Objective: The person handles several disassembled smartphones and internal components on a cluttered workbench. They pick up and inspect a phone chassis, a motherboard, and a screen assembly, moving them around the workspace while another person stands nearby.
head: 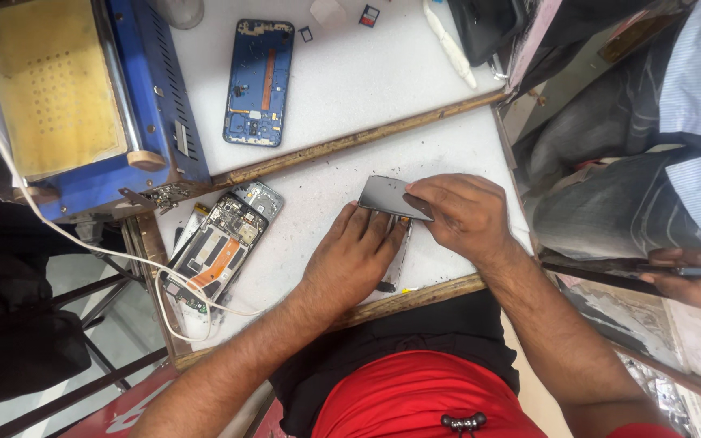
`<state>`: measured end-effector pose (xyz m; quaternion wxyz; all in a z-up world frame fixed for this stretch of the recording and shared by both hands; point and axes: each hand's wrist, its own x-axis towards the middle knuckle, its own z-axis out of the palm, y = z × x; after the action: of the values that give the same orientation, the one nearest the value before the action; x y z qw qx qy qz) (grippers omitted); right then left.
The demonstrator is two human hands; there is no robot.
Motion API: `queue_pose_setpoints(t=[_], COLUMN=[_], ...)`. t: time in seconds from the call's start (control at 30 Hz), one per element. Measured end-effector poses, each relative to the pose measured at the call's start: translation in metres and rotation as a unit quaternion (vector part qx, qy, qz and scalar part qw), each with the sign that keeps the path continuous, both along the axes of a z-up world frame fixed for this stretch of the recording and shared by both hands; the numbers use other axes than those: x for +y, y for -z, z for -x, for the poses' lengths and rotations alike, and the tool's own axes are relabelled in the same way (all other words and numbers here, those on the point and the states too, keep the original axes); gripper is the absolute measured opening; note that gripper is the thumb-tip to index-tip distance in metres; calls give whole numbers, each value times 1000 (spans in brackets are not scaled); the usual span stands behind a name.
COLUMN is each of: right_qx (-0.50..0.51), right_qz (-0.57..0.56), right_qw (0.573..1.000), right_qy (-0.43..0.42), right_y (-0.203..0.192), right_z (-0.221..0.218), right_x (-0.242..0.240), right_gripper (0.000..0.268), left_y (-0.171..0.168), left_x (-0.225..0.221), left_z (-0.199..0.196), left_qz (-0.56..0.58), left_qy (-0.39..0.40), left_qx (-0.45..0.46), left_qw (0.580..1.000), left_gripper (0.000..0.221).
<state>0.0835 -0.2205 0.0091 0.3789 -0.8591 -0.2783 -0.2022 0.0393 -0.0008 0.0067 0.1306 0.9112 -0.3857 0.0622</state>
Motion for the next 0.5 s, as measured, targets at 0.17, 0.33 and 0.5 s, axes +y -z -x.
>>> queue_pose_setpoints(t=[0.17,0.33,0.5], right_qx=[38,52,73], right_qz=[-5,-22,-40], right_qw=[999,998,997], right_qy=[3,21,4], right_y=[0,-1,6], right_z=[2,0,8], right_x=[-1,2,-1], right_gripper=[31,30,32], left_y=[0,3,12], left_x=[2,-1,-2], left_z=[4,2,14], left_qz=[39,78,96], left_qy=[-25,-45,-56], left_qx=[23,28,41], left_qw=[999,996,993], left_gripper=[45,43,46])
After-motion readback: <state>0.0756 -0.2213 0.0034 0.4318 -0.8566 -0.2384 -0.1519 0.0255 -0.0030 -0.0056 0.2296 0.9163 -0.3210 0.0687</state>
